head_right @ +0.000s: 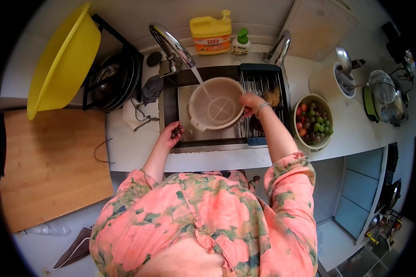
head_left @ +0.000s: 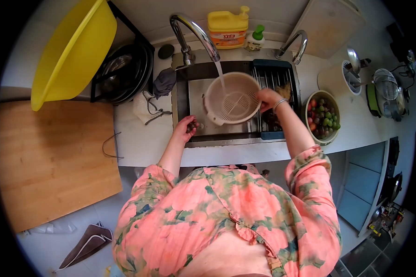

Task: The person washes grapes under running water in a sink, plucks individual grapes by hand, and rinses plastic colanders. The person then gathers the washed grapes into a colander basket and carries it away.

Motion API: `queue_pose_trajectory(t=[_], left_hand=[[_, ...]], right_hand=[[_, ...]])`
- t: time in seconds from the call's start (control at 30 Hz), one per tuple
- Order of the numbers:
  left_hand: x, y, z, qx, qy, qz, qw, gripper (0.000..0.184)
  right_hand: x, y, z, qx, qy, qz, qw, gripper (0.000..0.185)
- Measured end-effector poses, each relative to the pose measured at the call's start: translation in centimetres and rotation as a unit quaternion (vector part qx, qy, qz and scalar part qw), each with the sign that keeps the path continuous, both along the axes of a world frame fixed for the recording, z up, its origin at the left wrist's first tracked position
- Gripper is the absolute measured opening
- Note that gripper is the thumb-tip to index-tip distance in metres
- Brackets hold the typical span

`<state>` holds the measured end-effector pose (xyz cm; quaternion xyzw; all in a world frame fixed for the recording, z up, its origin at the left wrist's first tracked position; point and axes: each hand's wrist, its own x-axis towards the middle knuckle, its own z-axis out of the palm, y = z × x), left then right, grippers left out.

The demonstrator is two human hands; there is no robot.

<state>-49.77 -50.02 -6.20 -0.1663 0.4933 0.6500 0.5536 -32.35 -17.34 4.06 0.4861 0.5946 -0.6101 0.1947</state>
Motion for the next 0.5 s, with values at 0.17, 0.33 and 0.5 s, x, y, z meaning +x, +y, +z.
queue_pose_trajectory(t=[0.17,0.33,0.5], left_hand=[[1.5,5.3,3.4,-0.084,0.031,-0.111,0.990,0.027],[1.3,7.7,3.4,-0.112,0.109,-0.178,0.972,0.032],[0.6,7.6,9.5,0.049,0.151,-0.175,0.972,0.028]], right_hand=[[-3.2,-1.7,2.8,0.245,0.021,0.027,0.969,0.020],[-1.1,-2.5,0.8,0.441,0.173,0.085,0.877,0.054],[2.5,0.2,-4.7,0.037,0.251,-0.220,0.942,0.038]])
